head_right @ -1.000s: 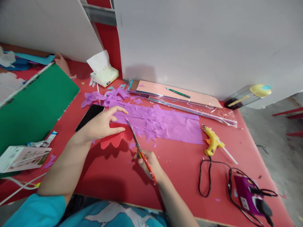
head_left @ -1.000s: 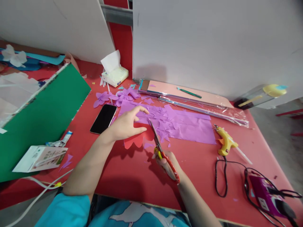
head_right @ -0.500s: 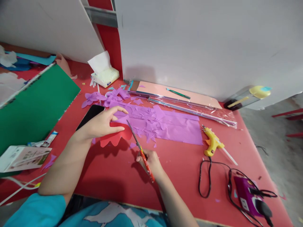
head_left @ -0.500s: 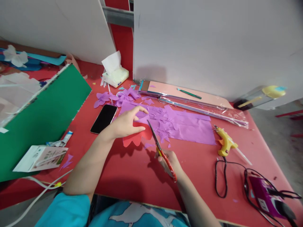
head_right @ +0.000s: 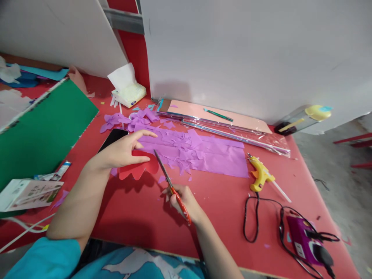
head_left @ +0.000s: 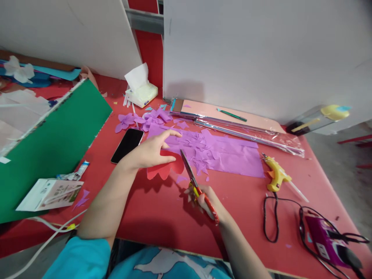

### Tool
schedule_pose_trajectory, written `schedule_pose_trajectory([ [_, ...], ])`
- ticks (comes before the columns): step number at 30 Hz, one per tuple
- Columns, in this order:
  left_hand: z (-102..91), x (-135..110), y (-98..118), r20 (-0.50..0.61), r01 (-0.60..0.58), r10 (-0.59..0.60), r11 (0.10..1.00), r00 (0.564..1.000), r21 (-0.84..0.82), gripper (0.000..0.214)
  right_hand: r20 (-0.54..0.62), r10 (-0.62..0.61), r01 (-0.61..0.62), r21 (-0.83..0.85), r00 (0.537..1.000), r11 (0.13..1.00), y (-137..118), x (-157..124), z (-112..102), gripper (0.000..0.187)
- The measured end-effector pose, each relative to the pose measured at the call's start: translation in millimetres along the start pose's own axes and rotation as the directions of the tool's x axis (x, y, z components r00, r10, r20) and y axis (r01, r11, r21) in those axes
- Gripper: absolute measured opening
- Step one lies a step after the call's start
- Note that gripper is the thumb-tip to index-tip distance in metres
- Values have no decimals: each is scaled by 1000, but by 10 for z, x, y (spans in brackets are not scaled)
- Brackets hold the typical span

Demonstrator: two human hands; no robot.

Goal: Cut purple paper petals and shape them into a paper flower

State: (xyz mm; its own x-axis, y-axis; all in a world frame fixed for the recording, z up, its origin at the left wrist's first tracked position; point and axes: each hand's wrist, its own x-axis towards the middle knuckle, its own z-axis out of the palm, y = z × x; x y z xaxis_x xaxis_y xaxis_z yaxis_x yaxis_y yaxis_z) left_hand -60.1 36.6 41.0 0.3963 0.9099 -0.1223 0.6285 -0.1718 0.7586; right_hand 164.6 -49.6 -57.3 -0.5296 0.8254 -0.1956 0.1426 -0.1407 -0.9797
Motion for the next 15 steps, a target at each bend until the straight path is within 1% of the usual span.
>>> schedule_pose_trajectory([
  [3, -1, 7, -13, -3, -6, 6, 1000, 1000, 0, 55, 13, -38, 38, 7, 999, 999, -62, -14, -12, 68],
  [5, 1, 11, -13, 2, -5, 5, 1000, 1000, -5, 57, 6, -54, 54, 39, 999, 998, -58, -11, -19, 66],
  [10, 40, 17, 35, 33, -4, 4, 1000, 999, -4, 59, -36, -76, 82, 223, 996, 971, 68, 31, 11, 56],
  [12, 89, 27, 52, 58, -25, 26, 1000, 998, -14, 59, -96, -76, 99, 273, 992, 957, 109, 50, 38, 49],
  [15, 220, 60, 53, 122, -83, 89, 995, 989, -52, 61, -244, -73, 145, 292, 967, 945, 132, 77, 74, 34],
])
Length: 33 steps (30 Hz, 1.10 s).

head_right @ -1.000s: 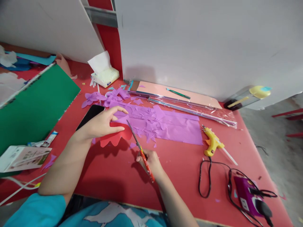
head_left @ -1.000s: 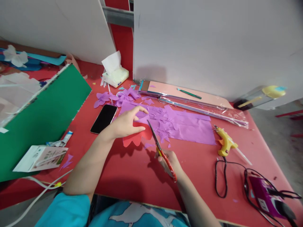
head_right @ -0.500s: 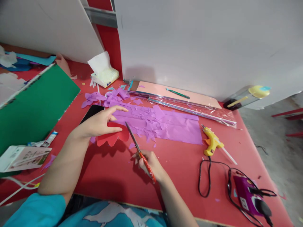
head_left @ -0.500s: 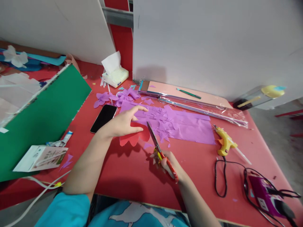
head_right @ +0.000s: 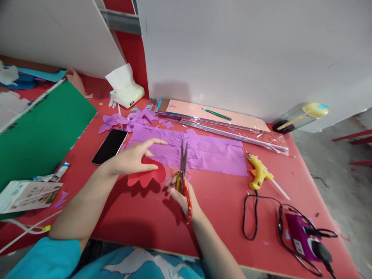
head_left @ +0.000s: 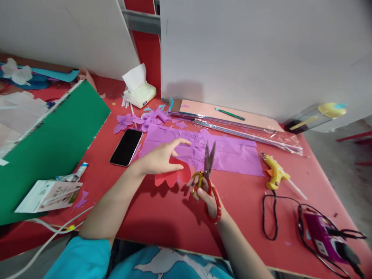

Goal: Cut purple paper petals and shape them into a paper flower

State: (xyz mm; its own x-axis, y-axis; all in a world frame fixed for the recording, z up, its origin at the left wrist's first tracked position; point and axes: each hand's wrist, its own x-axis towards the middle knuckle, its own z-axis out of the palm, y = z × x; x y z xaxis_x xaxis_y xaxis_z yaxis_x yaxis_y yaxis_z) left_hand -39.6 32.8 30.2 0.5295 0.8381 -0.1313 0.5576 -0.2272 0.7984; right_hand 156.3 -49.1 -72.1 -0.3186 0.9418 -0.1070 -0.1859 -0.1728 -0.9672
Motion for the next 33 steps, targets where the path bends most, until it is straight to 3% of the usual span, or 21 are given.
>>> schedule_pose_trajectory([
  [5, 278, 87, -37, 104, -99, 102, 994, 989, -35, 62, -181, -49, 54, 25, 982, 998, 3, 37, 18, 28],
  [10, 438, 123, -45, 173, -106, 107, 994, 979, -11, 61, -284, -33, 28, -22, 958, 999, -29, 58, 35, 27],
  [15, 434, 147, -34, 136, -67, 68, 998, 988, -16, 50, -364, -46, 32, -45, 930, 999, -33, 58, 56, 27],
  [19, 418, 179, -25, 84, 42, -38, 998, 996, -38, 34, -455, -104, 76, -79, 884, 994, -8, 61, 51, 27],
  [26, 508, 246, -96, -10, 156, -164, 954, 986, -257, 14, -545, -197, 152, -127, 815, 980, 22, 82, 29, 24],
  [33, 522, 267, -137, -19, 138, -152, 940, 988, -312, 14, -545, -213, 175, -121, 811, 977, 52, 81, 33, 23],
])
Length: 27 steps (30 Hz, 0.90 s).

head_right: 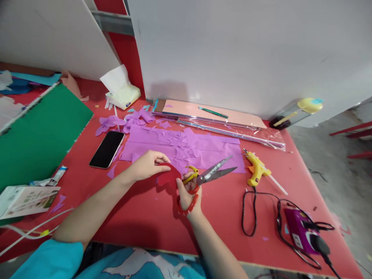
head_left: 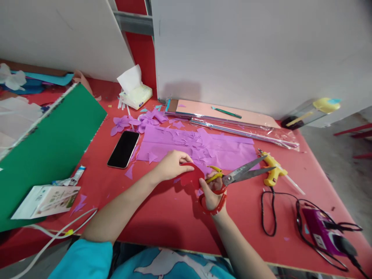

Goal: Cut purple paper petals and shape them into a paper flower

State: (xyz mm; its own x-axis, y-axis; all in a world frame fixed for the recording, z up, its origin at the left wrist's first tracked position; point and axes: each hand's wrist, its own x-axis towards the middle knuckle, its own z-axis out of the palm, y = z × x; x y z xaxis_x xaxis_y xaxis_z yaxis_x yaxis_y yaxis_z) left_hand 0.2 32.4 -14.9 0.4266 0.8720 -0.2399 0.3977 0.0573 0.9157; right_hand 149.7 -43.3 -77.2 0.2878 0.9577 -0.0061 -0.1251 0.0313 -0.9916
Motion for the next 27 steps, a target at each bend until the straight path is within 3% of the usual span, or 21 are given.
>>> schedule_pose_trajectory([
  [11, -2, 1, 8, -3, -41, 41, 999, 999, 21, 11, 18, 10, -10, -20, 1000, 1000, 6, -10, -14, 23],
  [19, -72, -17, 21, -49, -147, 152, 985, 987, 89, 9, 41, 19, -20, 36, 999, 999, -16, -5, -4, 23],
  [27, -292, -69, 46, -198, -205, 216, 976, 956, 72, 10, 232, 161, -166, 3, 959, 986, -28, -14, -55, 20],
])
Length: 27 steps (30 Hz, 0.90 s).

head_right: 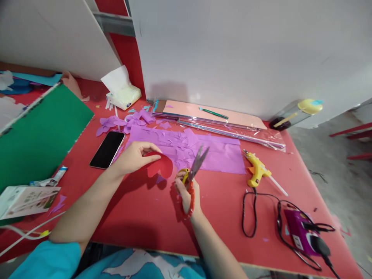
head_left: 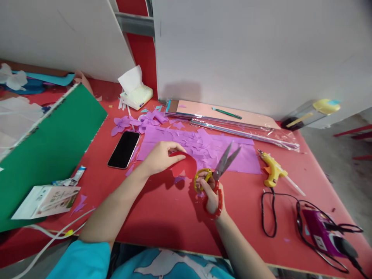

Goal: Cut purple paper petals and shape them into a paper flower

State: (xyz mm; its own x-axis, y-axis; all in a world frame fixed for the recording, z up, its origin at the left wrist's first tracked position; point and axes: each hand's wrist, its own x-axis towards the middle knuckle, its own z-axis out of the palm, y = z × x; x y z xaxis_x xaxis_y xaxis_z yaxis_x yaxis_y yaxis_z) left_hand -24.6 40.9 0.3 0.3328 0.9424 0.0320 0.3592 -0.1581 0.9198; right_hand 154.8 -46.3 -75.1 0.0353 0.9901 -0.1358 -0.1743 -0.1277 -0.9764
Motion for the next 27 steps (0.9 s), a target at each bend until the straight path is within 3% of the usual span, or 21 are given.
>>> schedule_pose_trajectory([
  [4, -118, -15, 63, -133, -51, 45, 998, 990, -43, 14, 83, 64, -53, -129, 995, 990, -21, -42, -38, 30],
  [8, -198, -33, 117, -257, -82, 63, 995, 964, -64, 14, 187, 110, -86, -131, 976, 988, -44, -61, -37, 38],
  [13, -272, -75, 154, -390, -75, 55, 996, 919, -36, 14, 282, 74, -21, -186, 957, 982, -125, -60, -9, 50],
  [17, -293, -121, 214, -311, -39, 50, 998, 949, 41, 14, 374, 45, 21, -170, 926, 985, -249, -74, 26, 59],
  [20, -269, -143, 241, -234, -41, 60, 996, 971, 85, 15, 376, 47, 12, -153, 926, 988, -314, -89, 45, 62],
  [27, -173, -169, 270, -175, -21, 44, 991, 984, 130, 14, 384, 43, 25, -170, 922, 985, -250, -104, 22, 67],
])
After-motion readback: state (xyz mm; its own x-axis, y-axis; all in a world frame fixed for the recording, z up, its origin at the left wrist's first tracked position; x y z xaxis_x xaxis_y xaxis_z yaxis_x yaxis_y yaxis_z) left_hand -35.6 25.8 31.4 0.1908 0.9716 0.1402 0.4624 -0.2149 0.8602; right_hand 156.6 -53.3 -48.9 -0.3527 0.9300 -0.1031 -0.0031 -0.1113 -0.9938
